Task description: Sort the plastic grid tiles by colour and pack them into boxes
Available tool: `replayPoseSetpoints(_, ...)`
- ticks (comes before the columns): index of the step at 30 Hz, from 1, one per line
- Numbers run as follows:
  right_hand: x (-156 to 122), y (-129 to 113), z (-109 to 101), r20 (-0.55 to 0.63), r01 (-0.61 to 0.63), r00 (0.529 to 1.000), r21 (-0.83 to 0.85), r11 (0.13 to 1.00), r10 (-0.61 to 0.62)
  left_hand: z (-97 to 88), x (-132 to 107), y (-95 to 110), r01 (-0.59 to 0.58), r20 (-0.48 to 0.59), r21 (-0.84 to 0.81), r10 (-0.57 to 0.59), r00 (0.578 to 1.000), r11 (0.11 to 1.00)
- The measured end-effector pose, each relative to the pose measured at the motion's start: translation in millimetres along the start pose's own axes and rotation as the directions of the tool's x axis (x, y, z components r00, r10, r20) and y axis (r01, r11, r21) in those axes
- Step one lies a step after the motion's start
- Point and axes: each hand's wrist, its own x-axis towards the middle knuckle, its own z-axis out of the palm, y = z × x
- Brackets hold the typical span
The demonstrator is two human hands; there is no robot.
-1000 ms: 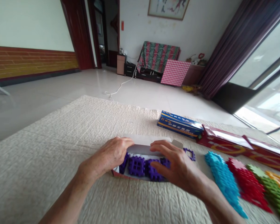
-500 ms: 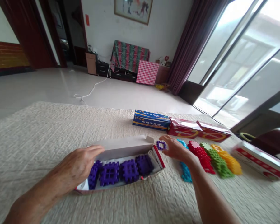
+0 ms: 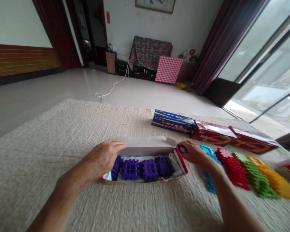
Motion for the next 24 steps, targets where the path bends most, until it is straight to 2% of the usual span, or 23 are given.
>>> replayPoseSetpoints(4,0.3,3.9,-7.2,-0.062,-0.007,0.998,-0.053,0.999,0.003,-3.7,0.6,3.3,-0.005,0.010,-0.025,0.005,1.000,1.000)
replayPoseSetpoints(7,-2.5,-0.8,-21.5,-0.183,-0.012,0.983,-0.077,0.997,-0.002,-5.8,-0.1,4.9,0.014,0.020,-0.043,-0.013,1.000,0.999)
replayPoseSetpoints(10,-8.7,-23.5,-39.4,-0.325,0.083,0.941,-0.036,0.996,-0.090,-9.4,-0.6,8.9,0.033,0.033,-0.071,-0.030,0.999,0.997)
replayPoseSetpoints(13,-17.9,-63.7,-53.0,-0.415,0.253,0.884,0.043,0.966,-0.214,-11.8,-0.7,12.1,0.048,0.034,-0.074,-0.046,0.998,0.996)
replayPoseSetpoints(15,-24.2,-93.0,-57.1,-0.418,0.351,0.865,0.110,0.930,-0.277,-12.1,-0.7,12.3,0.045,0.031,-0.075,-0.042,0.999,0.996)
replayPoseSetpoints(18,-30.5,-126.5,-55.8,-0.321,0.444,0.872,0.199,0.873,-0.370,-11.1,-0.6,10.5,0.011,0.024,-0.101,-0.009,1.000,0.995)
replayPoseSetpoints(21,-32.2,-140.0,-49.3,-0.210,0.464,0.882,0.238,0.853,-0.421,-9.8,-0.5,8.9,-0.005,0.016,-0.127,0.007,1.000,0.992)
replayPoseSetpoints(24,-31.2,-141.8,-42.3,-0.168,0.460,0.887,0.249,0.852,-0.430,-9.2,-0.5,9.0,0.006,0.017,-0.132,-0.004,1.000,0.991)
